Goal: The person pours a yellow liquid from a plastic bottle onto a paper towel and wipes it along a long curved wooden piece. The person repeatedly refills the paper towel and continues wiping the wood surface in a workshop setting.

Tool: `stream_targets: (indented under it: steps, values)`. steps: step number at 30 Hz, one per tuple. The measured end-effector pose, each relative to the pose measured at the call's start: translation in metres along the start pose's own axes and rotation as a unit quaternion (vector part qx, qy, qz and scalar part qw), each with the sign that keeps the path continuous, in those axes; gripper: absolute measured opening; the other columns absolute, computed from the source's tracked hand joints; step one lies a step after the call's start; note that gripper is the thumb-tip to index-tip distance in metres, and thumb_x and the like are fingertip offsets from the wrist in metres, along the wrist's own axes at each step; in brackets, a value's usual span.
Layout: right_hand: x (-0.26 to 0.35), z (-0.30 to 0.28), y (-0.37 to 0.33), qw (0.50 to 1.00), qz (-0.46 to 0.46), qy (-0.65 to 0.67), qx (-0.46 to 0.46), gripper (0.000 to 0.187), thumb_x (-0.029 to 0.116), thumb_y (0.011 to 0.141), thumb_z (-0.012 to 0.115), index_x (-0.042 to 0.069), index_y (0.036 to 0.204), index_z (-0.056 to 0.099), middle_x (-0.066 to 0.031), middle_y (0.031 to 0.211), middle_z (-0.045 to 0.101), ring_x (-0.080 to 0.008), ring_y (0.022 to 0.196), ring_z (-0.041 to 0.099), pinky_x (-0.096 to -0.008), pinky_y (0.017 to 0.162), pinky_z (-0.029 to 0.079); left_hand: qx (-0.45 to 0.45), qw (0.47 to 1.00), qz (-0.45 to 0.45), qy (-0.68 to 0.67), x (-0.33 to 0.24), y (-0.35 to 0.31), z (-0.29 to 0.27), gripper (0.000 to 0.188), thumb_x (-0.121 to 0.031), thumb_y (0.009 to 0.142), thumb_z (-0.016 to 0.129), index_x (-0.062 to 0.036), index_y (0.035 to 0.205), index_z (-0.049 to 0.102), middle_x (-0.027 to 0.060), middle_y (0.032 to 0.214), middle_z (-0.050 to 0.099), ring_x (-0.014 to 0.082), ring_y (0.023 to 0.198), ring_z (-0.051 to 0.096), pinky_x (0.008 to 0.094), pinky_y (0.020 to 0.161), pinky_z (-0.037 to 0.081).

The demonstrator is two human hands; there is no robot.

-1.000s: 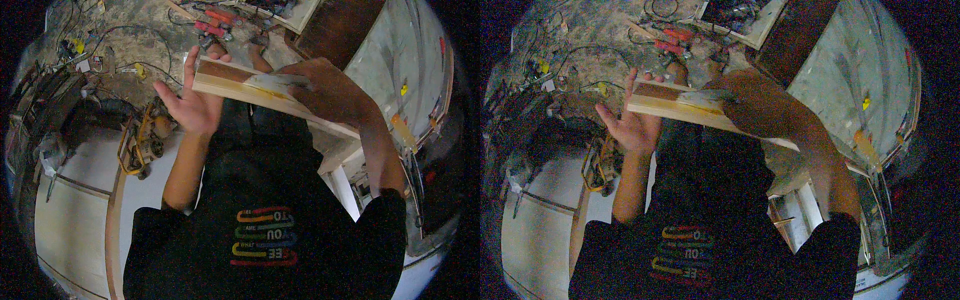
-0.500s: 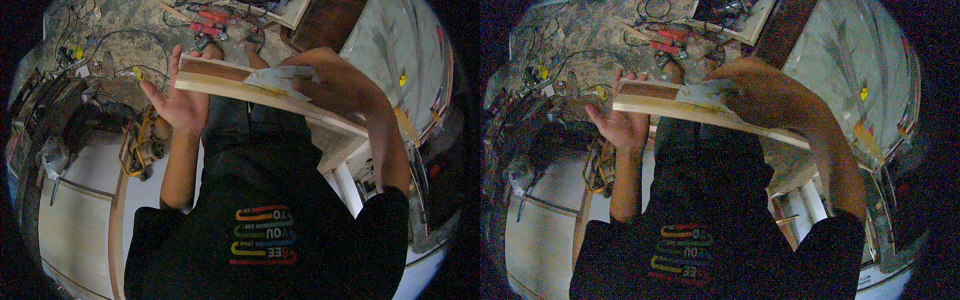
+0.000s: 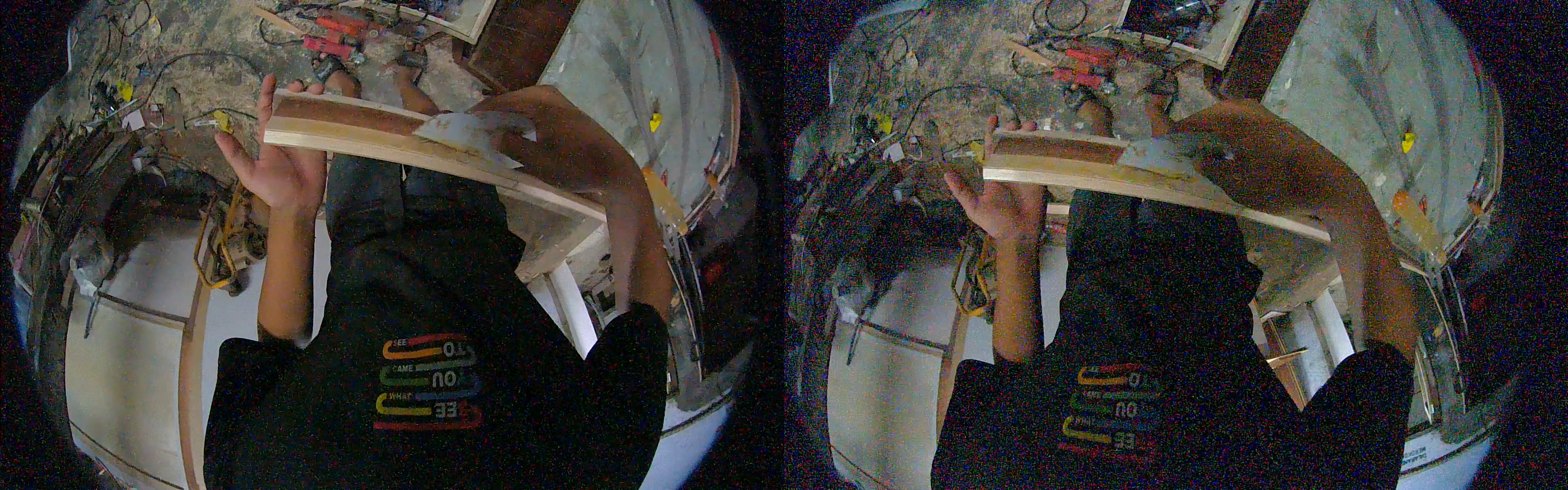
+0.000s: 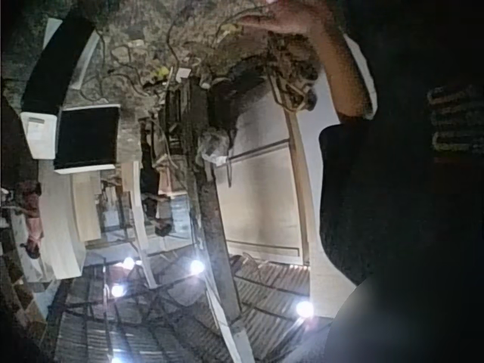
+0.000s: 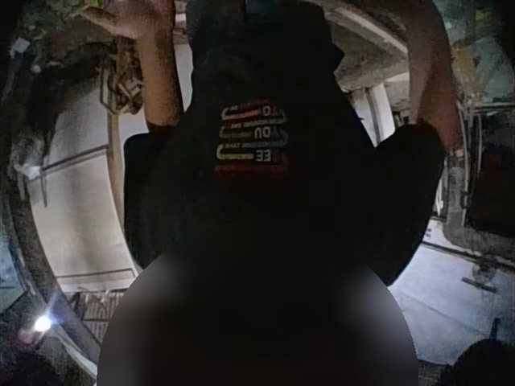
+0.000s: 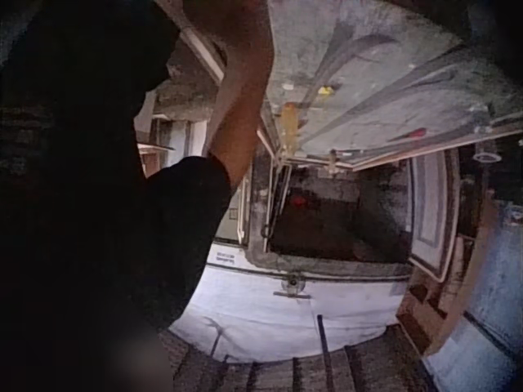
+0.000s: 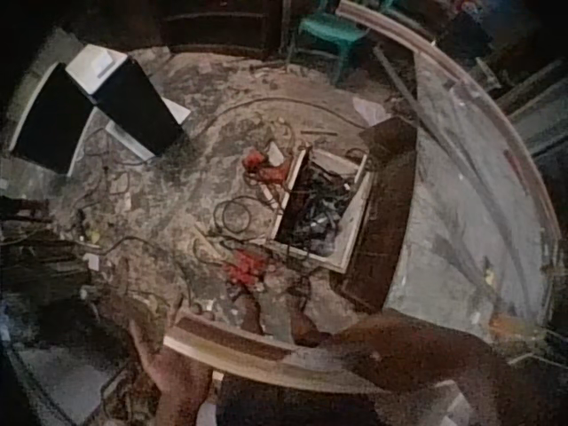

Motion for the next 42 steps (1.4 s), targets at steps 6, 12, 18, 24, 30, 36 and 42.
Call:
stream_targets:
  steps: [6, 12, 18, 24, 30, 36, 42]
  values:
    - [0.014, 0.013, 0.012, 0.998, -0.062, -0.008, -0.026, 0.038, 0.015, 0.086, 0.063, 0.008, 0.123, 0.060, -0.0185, 0.118, 0.059, -0.0331, 0.114, 0.053, -0.0397, 0.101, 0.041, 0.013, 1.000, 0.018, 0.020, -0.002, -0.006, -0.002, 0.088, -0.073, 0.087, 0.035, -0.0034, 0.140, 0.038, 0.0185, 0.122, 0.051, 0.0382, 0.122, 0.044, 0.0484, 0.109, 0.029]
    - [0.022, 0.023, 0.027, 0.996, -0.085, 0.011, -0.007, 0.037, 0.015, 0.086, 0.060, 0.007, 0.123, 0.060, -0.0203, 0.117, 0.059, -0.0339, 0.114, 0.053, -0.0404, 0.100, 0.040, 0.021, 0.999, 0.023, 0.027, -0.005, -0.006, -0.002, 0.085, -0.071, 0.088, 0.036, -0.0033, 0.139, 0.039, 0.0193, 0.122, 0.053, 0.0381, 0.120, 0.046, 0.0487, 0.108, 0.030]
    - [0.005, 0.017, 0.019, 0.995, -0.075, 0.045, 0.045, 0.040, 0.015, 0.085, 0.061, 0.003, 0.123, 0.058, -0.0193, 0.117, 0.059, -0.0334, 0.114, 0.053, -0.0404, 0.100, 0.040, 0.005, 0.999, 0.033, 0.027, -0.003, -0.004, -0.003, 0.083, -0.070, 0.089, 0.035, -0.0044, 0.139, 0.039, 0.0184, 0.122, 0.054, 0.0379, 0.119, 0.047, 0.0489, 0.108, 0.030]
    - [0.020, 0.014, 0.026, 0.997, -0.052, -0.002, -0.049, 0.041, 0.014, 0.085, 0.062, 0.003, 0.124, 0.057, -0.0176, 0.118, 0.059, -0.0324, 0.118, 0.051, -0.0391, 0.103, 0.038, 0.013, 0.999, 0.038, 0.028, -0.004, -0.008, -0.008, 0.081, -0.069, 0.090, 0.033, -0.0044, 0.139, 0.040, 0.0175, 0.123, 0.054, 0.0379, 0.119, 0.047, 0.0489, 0.108, 0.030]
    - [0.032, 0.005, 0.024, 0.996, -0.087, 0.021, 0.023, 0.038, 0.014, 0.086, 0.062, 0.003, 0.122, 0.058, -0.0175, 0.119, 0.058, -0.0311, 0.117, 0.052, -0.0386, 0.103, 0.038, 0.035, 0.997, 0.044, 0.045, -0.003, -0.005, -0.010, 0.079, -0.068, 0.091, 0.032, -0.0044, 0.138, 0.041, 0.0176, 0.124, 0.054, 0.0380, 0.119, 0.048, 0.0494, 0.107, 0.031]
    - [0.033, 0.018, 0.033, 0.993, -0.090, -0.032, 0.077, 0.037, 0.013, 0.084, 0.062, 0.001, 0.119, 0.059, -0.0175, 0.114, 0.061, -0.0278, 0.111, 0.056, -0.0360, 0.099, 0.042, 0.041, 0.998, 0.044, 0.022, -0.002, -0.006, -0.011, 0.078, -0.068, 0.091, 0.033, -0.0051, 0.137, 0.041, 0.0176, 0.123, 0.054, 0.0374, 0.118, 0.049, 0.0488, 0.107, 0.032]
    - [0.039, 0.028, 0.043, 0.984, -0.102, 0.087, 0.116, 0.035, 0.016, 0.083, 0.065, -0.002, 0.112, 0.062, -0.0126, 0.098, 0.068, -0.0223, 0.092, 0.063, -0.0326, 0.087, 0.048, 0.001, 0.995, 0.066, 0.069, -0.005, -0.012, -0.012, 0.076, -0.068, 0.091, 0.033, -0.0060, 0.135, 0.042, 0.0173, 0.121, 0.055, 0.0369, 0.117, 0.050, 0.0485, 0.105, 0.033]
Point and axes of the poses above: each hand's wrist, its own y-axis towards the middle knuckle, its own z-axis out of the palm, x = y × z, the point moved 7 cm from there along y, towards the middle knuckle
